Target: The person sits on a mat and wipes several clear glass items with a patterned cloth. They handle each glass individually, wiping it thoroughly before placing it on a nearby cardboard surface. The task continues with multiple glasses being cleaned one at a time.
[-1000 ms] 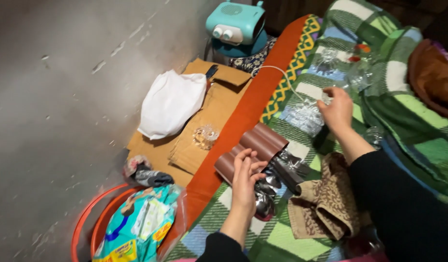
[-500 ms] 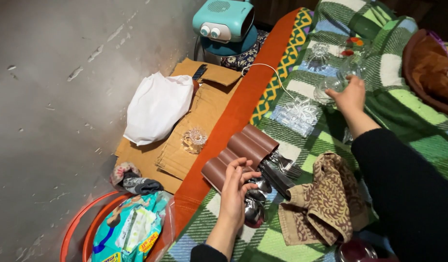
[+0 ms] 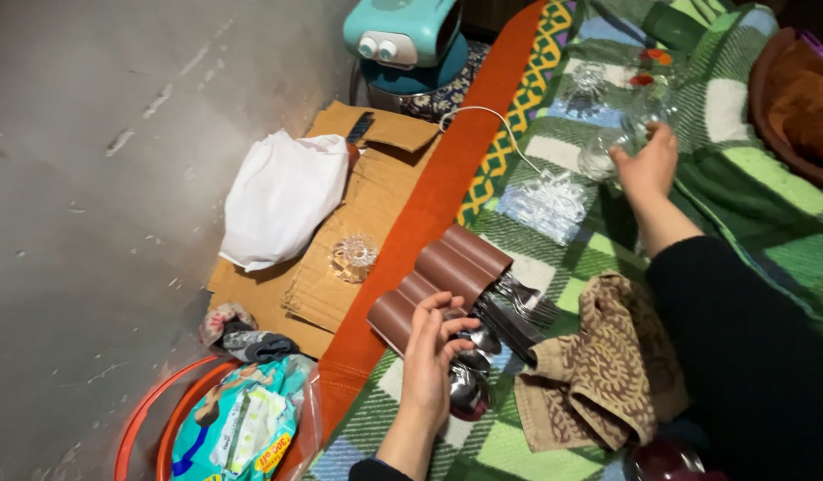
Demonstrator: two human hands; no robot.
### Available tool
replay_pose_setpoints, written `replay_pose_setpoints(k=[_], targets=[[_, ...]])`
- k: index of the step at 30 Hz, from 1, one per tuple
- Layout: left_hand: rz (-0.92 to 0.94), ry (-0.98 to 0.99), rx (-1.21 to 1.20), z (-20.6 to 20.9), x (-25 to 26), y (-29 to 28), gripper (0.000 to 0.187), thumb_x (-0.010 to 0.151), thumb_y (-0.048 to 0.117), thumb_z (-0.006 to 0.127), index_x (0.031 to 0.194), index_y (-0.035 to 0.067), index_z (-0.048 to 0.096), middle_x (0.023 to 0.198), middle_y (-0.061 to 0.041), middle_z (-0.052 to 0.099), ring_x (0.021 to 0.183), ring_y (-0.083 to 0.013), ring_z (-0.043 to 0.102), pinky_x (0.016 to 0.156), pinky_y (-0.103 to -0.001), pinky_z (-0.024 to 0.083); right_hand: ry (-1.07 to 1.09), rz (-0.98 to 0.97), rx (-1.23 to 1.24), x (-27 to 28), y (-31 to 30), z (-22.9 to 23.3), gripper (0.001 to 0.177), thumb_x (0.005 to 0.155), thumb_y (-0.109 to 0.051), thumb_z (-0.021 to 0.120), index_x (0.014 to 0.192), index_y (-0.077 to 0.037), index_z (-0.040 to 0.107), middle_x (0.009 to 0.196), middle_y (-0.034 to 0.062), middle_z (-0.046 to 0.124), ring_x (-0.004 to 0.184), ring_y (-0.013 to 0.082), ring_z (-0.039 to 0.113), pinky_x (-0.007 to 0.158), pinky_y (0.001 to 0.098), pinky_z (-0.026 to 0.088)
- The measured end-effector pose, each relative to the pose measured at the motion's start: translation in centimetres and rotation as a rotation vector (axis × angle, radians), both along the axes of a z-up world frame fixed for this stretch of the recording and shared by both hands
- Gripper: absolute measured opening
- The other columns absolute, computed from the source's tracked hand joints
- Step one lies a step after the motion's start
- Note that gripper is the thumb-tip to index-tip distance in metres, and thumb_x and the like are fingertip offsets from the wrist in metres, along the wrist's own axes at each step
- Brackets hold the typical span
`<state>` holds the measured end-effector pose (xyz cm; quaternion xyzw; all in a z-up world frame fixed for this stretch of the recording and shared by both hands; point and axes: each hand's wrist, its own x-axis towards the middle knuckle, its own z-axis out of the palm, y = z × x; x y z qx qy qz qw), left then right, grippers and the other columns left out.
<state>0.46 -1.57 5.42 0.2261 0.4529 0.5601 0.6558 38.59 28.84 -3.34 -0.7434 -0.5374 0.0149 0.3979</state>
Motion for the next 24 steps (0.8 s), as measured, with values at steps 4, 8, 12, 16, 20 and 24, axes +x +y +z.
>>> replay_pose_setpoints(k=[4,8,12,16,20,24], targets=[[-0.01,-0.015,0.008,-0.2,0.1,-0.1,0.038,0.1,0.032,0.045,0.125,0.006,0.056,0.124,-0.015,0.066,0.094,-0.0242,0.071,0.07,-0.032,0.055,-0.228,0.085,-0.05,3.5,-4.9,2.2,0.041,0.085,-0.029,0.081,0.115,-0.005,0.068,0.109,0.0147,0.07,0.104,0.0356,0.062,0.091,0.0453,0.046],[-0.016,0.0,0.015,0.1,0.2,-0.3,0.035,0.103,0.029,0.042,0.125,0.007,0.056,0.123,-0.014,0.066,0.095,-0.0235,0.07,0.071,-0.032,0.055,-0.084,0.234,-0.742,3.3,-11.4,6.9,0.091,0.073,-0.037,0.088,0.148,-0.005,0.048,0.148,0.0181,0.053,0.132,0.0372,0.053,0.108,0.0487,0.044],[-0.02,0.026,0.038,-0.3,0.1,-0.5,0.036,0.102,0.032,0.044,0.125,0.008,0.056,0.125,-0.013,0.065,0.096,-0.0233,0.071,0.073,-0.032,0.056,-0.4,0.313,-0.876,5.9,-12.8,3.3,0.118,0.056,-0.027,0.107,0.155,-0.015,0.043,0.157,0.0145,0.045,0.143,0.035,0.045,0.112,0.0493,0.043],[-0.015,0.048,0.047,-0.5,0.1,-0.4,0.035,0.102,0.031,0.046,0.125,0.007,0.056,0.126,-0.013,0.063,0.094,-0.0218,0.07,0.071,-0.031,0.056,-0.75,0.255,-0.806,5.0,-14.6,1.9,0.108,0.063,-0.038,0.098,0.154,-0.018,0.044,0.15,0.0091,0.051,0.137,0.0339,0.049,0.098,0.0502,0.056],[-0.023,0.06,0.017,0.3,0.1,-0.6,0.035,0.101,0.032,0.047,0.125,0.009,0.056,0.124,-0.011,0.065,0.093,-0.0209,0.07,0.072,-0.03,0.055,-0.786,0.28,-0.637,3.8,-15.5,3.1,0.101,0.06,-0.031,0.096,0.149,-0.014,0.05,0.139,0.0168,0.058,0.128,0.0402,0.049,0.099,0.0499,0.052],[-0.072,0.058,0.032,-0.8,0.4,-0.5,0.034,0.104,0.028,0.043,0.129,0.009,0.054,0.126,-0.009,0.062,0.096,-0.0187,0.069,0.075,-0.03,0.057,-0.521,0.332,-0.673,-4.2,-20.1,12.4,0.098,0.067,-0.022,0.094,0.152,-0.018,0.046,0.143,0.013,0.057,0.135,0.0321,0.047,0.11,0.0473,0.049]])
